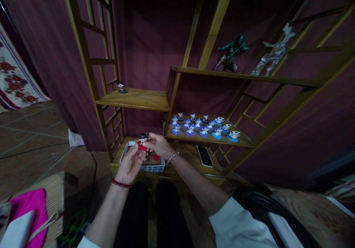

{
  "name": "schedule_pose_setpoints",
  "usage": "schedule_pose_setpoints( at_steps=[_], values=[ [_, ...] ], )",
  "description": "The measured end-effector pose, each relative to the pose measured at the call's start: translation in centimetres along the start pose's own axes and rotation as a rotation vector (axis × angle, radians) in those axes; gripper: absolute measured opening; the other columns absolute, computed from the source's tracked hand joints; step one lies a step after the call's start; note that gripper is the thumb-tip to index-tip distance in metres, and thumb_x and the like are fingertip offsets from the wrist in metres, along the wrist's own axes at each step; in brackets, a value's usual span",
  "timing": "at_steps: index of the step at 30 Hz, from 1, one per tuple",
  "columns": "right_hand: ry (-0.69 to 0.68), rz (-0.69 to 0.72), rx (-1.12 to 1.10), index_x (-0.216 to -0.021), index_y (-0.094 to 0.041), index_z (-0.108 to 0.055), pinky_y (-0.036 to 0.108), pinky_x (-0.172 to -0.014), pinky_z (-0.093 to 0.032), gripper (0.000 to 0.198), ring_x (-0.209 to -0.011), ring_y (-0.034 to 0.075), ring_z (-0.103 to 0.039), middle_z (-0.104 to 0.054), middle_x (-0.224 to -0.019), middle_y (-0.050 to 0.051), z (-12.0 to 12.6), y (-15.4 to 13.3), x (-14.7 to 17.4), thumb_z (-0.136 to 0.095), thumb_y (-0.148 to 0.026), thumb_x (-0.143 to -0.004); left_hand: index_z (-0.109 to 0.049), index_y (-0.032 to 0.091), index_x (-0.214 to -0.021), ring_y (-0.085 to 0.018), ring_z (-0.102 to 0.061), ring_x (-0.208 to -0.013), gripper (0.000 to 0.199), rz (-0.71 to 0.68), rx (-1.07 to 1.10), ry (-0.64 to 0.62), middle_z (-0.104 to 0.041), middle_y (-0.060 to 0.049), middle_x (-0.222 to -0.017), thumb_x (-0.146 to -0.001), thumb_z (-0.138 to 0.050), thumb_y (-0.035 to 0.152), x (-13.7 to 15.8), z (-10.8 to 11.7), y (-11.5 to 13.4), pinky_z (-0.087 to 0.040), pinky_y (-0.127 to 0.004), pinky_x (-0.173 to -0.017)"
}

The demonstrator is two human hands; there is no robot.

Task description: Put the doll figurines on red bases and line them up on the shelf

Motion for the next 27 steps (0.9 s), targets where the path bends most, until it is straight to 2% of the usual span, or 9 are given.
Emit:
schedule_pose_setpoints(
  at_steps=[14, 19, 23, 27],
  values=[
    [0.036, 0.043, 0.112, -0.091, -0.017, -0.056, 0.021, -0.054, -0.046, 0.03, -0.065, 0.01, -0.054, -0.059, -0.078, 0.0, 0.44, -0.13, 0.43, -0.061, -0.03, -0.065, -0.062, 0.012, -0.077, -0.012, -0.059, -0.078, 0.007, -0.042, -0.002, -0.012, -0.064, -0.006, -0.085, -0.072, -0.058, 0.009, -0.04, 0.08, -0.04, -0.047, -0.023, -0.074],
    [0.064, 0.08, 0.162, -0.089, -0.016, -0.058, 0.021, -0.057, -0.046, 0.028, -0.067, 0.01, -0.055, -0.06, -0.078, 0.0, 0.62, 0.02, 0.51, -0.062, -0.028, -0.064, -0.062, 0.012, -0.077, -0.011, -0.059, -0.075, 0.007, -0.041, -0.017, -0.001, -0.065, -0.006, -0.083, -0.071, -0.059, 0.01, 0.0, 0.01, -0.23, -0.048, -0.022, -0.071],
    [0.034, 0.036, 0.091, -0.085, -0.016, -0.057, 0.02, -0.053, -0.045, 0.027, -0.06, 0.009, -0.054, -0.06, -0.076, -0.001, 0.51, 0.68, 0.26, -0.063, -0.031, -0.063, -0.062, 0.012, -0.078, -0.01, -0.059, -0.071, 0.008, -0.022, -0.047, 0.028, -0.065, -0.005, -0.079, -0.073, -0.056, 0.01, 0.21, 0.11, -0.18, -0.048, -0.021, -0.07],
    [0.017, 0.032, -0.01, -0.078, -0.016, -0.056, 0.019, -0.05, -0.043, 0.026, -0.057, 0.008, -0.053, -0.059, -0.075, -0.002, 0.34, 0.67, -0.06, -0.064, -0.034, -0.062, -0.063, 0.011, -0.082, -0.01, -0.06, -0.075, 0.011, -0.018, -0.102, -0.017, -0.065, -0.005, -0.083, -0.074, -0.055, 0.011, 0.29, -0.48, 0.37, -0.048, -0.022, -0.076]
  ],
)
Point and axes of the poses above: each hand's wrist, its own x-axis away from the middle knuckle, its own z-axis out of the back of the hand, y = z × x, the point moved 8 cm from there along -x, towards the middle knuckle
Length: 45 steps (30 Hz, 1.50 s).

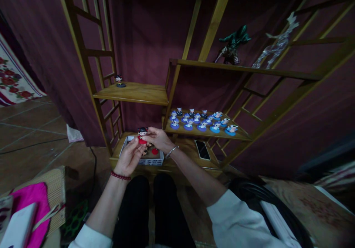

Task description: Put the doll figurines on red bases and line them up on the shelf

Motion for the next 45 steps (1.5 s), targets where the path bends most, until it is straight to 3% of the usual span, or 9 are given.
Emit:
schedule_pose_setpoints(
  at_steps=[14, 19, 26, 31, 37, 45],
  values=[
    [-0.057, 0.037, -0.044, -0.091, -0.017, -0.056, 0.024, -0.072, -0.046, 0.031, -0.075, 0.01, -0.057, -0.06, -0.086, 0.001, -0.7, -0.5, -0.3, -0.064, -0.031, -0.064, -0.063, 0.012, -0.08, -0.01, -0.059, -0.074, 0.012, -0.006, -0.005, -0.018, -0.065, -0.004, -0.082, -0.074, -0.053, 0.009, -0.5, 0.0, 1.3, -0.049, -0.021, -0.073],
    [-0.051, 0.011, 0.007, -0.099, -0.017, -0.054, 0.025, -0.072, -0.046, 0.042, -0.075, 0.009, -0.056, -0.057, -0.093, 0.002, -0.8, -0.9, -0.4, -0.067, -0.028, -0.06, -0.063, 0.011, -0.08, -0.011, -0.059, -0.076, 0.012, -0.038, -0.035, -0.013, -0.065, -0.006, -0.083, -0.073, -0.054, 0.009, -0.7, -0.2, 2.1, -0.049, -0.022, -0.073],
    [-0.047, 0.033, -0.016, -0.1, -0.018, -0.054, 0.026, -0.073, -0.047, 0.043, -0.076, 0.01, -0.056, -0.057, -0.093, 0.002, -1.4, -1.4, -0.6, -0.067, -0.028, -0.061, -0.063, 0.012, -0.08, -0.009, -0.059, -0.069, 0.011, -0.07, -0.101, 0.01, -0.064, -0.004, -0.078, -0.07, -0.059, 0.011, -0.4, -0.1, 3.1, -0.049, -0.02, -0.066],
    [0.024, 0.054, -0.051, -0.102, -0.018, -0.053, 0.029, -0.076, -0.047, 0.048, -0.08, 0.011, -0.056, -0.056, -0.093, 0.003, -1.2, -1.8, -0.9, -0.069, -0.028, -0.057, -0.06, 0.014, -0.082, -0.007, -0.058, -0.066, 0.017, -0.173, -0.18, 0.001, -0.063, -0.002, -0.08, -0.066, -0.064, 0.013, -0.4, -0.4, 4.5, -0.047, -0.019, -0.064],
    [0.031, 0.113, -0.078, -0.099, -0.017, -0.053, 0.031, -0.082, -0.045, 0.045, -0.081, 0.011, -0.056, -0.056, -0.09, 0.002, -1.5, -2.7, -0.8, -0.069, -0.026, -0.057, -0.058, 0.015, -0.079, -0.007, -0.058, -0.063, 0.021, -0.276, -0.286, 0.027, -0.062, 0.0, -0.074, -0.06, -0.067, 0.014, 0.1, -1.3, 5.9, -0.046, -0.018, -0.061],
    [0.054, 0.113, -0.074, -0.099, -0.018, -0.052, 0.031, -0.08, -0.046, 0.046, -0.08, 0.011, -0.056, -0.055, -0.092, 0.002, -1.7, -3.6, -0.6, -0.069, -0.026, -0.057, -0.058, 0.013, -0.083, -0.008, -0.058, -0.058, 0.024, -0.289, -0.424, 0.025, -0.062, -0.002, -0.073, -0.061, -0.066, 0.017, 0.5, -2.1, 6.7, -0.046, -0.02, -0.058]
  ],
)
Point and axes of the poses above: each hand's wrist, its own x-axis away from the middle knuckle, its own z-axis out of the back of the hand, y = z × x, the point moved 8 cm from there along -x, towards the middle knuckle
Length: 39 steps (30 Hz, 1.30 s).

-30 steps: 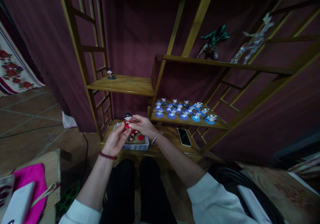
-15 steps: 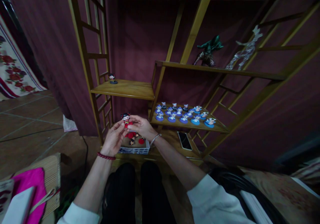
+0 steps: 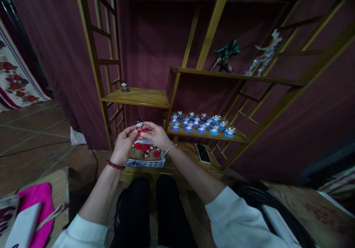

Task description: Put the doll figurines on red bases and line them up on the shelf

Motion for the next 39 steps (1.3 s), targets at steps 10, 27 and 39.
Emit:
schedule_pose_setpoints(
  at_steps=[10, 27, 39],
  values=[
    [0.012, 0.008, 0.005, -0.098, -0.018, -0.053, 0.031, -0.08, -0.047, 0.044, -0.079, 0.011, -0.057, -0.056, -0.091, 0.002, -0.2, -1.5, 0.2, -0.069, -0.024, -0.058, -0.06, 0.011, -0.088, -0.012, -0.058, -0.071, 0.032, -0.051, -0.04, -0.03, -0.063, -0.006, -0.082, -0.058, -0.068, 0.018, 0.7, -1.0, 1.6, -0.046, -0.026, -0.073],
    [0.041, 0.112, 0.111, -0.096, -0.018, -0.055, 0.029, -0.082, -0.045, 0.038, -0.082, 0.011, -0.056, -0.059, -0.087, 0.002, -0.6, -4.5, -1.0, -0.066, -0.023, -0.06, -0.059, 0.013, -0.083, -0.012, -0.057, -0.073, 0.034, -0.196, -0.126, 0.005, -0.063, -0.004, -0.08, -0.053, -0.072, 0.022, -0.3, -0.9, 4.7, -0.042, -0.026, -0.074],
    [0.016, 0.157, 0.177, -0.098, -0.017, -0.055, 0.03, -0.08, -0.044, 0.04, -0.083, 0.011, -0.056, -0.059, -0.089, 0.002, -0.8, -6.5, -2.9, -0.067, -0.02, -0.06, -0.057, 0.011, -0.08, -0.009, -0.056, -0.066, 0.03, -0.226, -0.079, 0.044, -0.06, -0.002, -0.073, -0.055, -0.07, 0.02, -0.9, -1.5, 6.6, -0.043, -0.025, -0.072]
  ],
)
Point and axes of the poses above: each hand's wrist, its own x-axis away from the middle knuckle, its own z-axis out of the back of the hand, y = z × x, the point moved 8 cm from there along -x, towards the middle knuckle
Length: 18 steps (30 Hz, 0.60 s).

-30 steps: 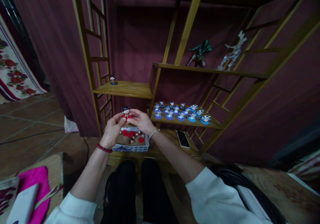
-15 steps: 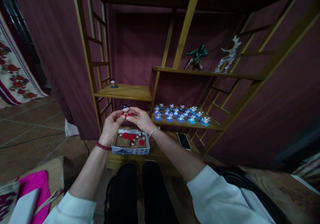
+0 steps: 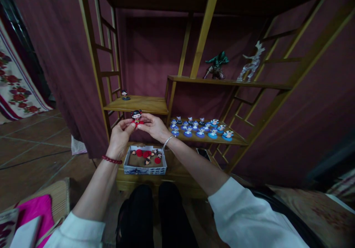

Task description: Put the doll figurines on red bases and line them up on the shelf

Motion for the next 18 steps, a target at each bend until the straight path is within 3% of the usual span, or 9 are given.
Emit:
schedule_pose_setpoints(
  at_steps=[10, 18],
  values=[
    [0.006, 0.033, 0.126, -0.094, -0.016, -0.056, 0.027, -0.076, -0.044, 0.033, -0.077, 0.01, -0.056, -0.06, -0.085, 0.002, 0.8, -1.2, -1.4, -0.065, -0.018, -0.062, -0.058, 0.011, -0.078, -0.01, -0.056, -0.068, 0.03, 0.015, 0.054, -0.031, -0.061, -0.002, -0.073, -0.052, -0.071, 0.017, -1.2, -1.0, 0.8, -0.042, -0.027, -0.074],
    [0.001, 0.04, 0.139, -0.094, -0.015, -0.054, 0.025, -0.074, -0.044, 0.034, -0.074, 0.009, -0.055, -0.059, -0.084, 0.002, 0.9, -1.1, -2.0, -0.065, -0.019, -0.062, -0.057, 0.013, -0.081, -0.008, -0.057, -0.071, 0.028, 0.096, 0.216, -0.055, -0.062, -0.001, -0.077, -0.055, -0.069, 0.009, -1.3, -1.6, -0.2, -0.043, -0.025, -0.076]
  ],
)
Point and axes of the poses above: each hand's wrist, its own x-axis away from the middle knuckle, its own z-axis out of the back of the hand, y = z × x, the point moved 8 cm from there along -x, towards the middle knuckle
